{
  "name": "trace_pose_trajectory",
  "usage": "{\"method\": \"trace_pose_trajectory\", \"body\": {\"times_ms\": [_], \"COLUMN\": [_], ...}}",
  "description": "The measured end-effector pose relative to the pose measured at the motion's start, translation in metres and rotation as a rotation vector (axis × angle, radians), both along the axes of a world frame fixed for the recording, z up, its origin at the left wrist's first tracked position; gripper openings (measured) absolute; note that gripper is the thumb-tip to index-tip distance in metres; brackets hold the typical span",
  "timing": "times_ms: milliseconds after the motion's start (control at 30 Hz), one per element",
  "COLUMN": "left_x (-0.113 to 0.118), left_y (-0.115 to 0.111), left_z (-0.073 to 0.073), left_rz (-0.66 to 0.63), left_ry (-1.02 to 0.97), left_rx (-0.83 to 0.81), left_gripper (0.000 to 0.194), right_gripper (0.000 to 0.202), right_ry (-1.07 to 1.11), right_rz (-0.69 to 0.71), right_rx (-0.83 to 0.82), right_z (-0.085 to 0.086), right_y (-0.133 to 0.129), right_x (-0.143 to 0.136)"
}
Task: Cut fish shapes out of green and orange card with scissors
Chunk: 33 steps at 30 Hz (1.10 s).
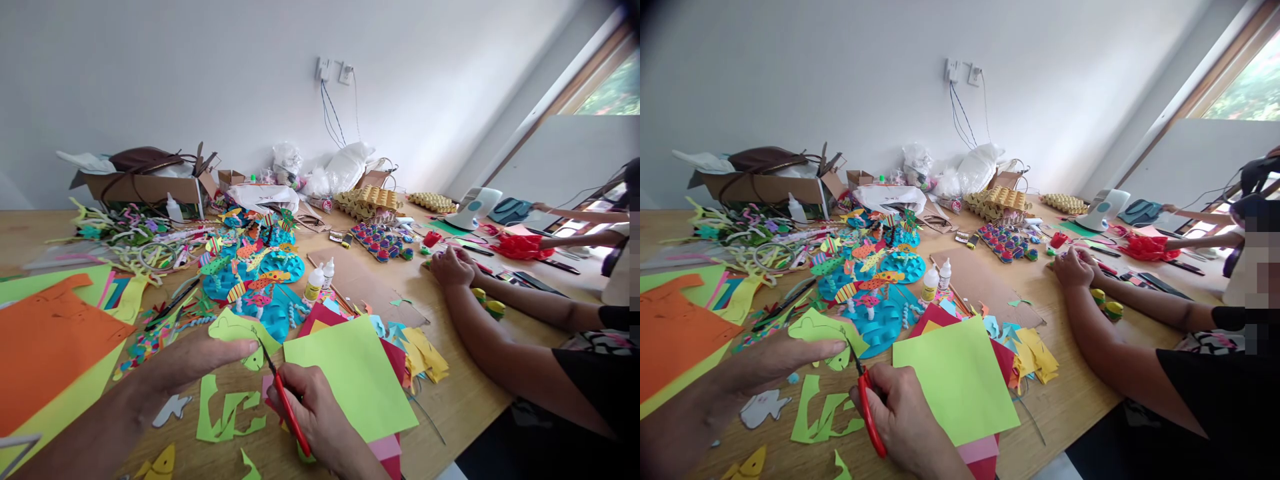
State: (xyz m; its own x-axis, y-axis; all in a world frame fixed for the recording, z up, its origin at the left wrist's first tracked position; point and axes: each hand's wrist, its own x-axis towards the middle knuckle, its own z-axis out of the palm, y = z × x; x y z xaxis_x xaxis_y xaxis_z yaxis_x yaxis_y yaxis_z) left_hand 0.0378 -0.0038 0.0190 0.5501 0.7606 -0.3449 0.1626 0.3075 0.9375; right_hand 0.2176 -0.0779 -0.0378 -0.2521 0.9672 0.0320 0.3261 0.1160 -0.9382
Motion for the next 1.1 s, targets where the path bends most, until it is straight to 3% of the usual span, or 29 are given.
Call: {"method": "trace_pose_trajectory", "body": {"times_ms": [267, 433, 767, 1100], "left_x": [-0.008, -0.008, -0.007, -0.007], "left_y": [0.008, 0.006, 0.004, 0.007], "left_z": [-0.016, -0.015, -0.011, -0.013], "left_rz": [-0.012, -0.019, -0.009, -0.066], "left_ry": [0.143, 0.111, 0.044, 0.025], "left_rx": [0.133, 0.16, 0.046, 0.12], "left_gripper": [0.035, 0.04, 0.035, 0.037], "right_gripper": [0.033, 0.03, 0.029, 0.031], "right_ry": [0.037, 0.049, 0.057, 0.044], "right_rz": [-0.01, 0.0, 0.017, 0.021], "right_rx": [0.0, -0.009, -0.002, 0.011], "right_z": [-0.003, -0.003, -0.006, -0.007], "right_y": [0.002, 0.002, 0.001, 0.001], "right_x": [-0.001, 0.0, 0.001, 0.003]}}
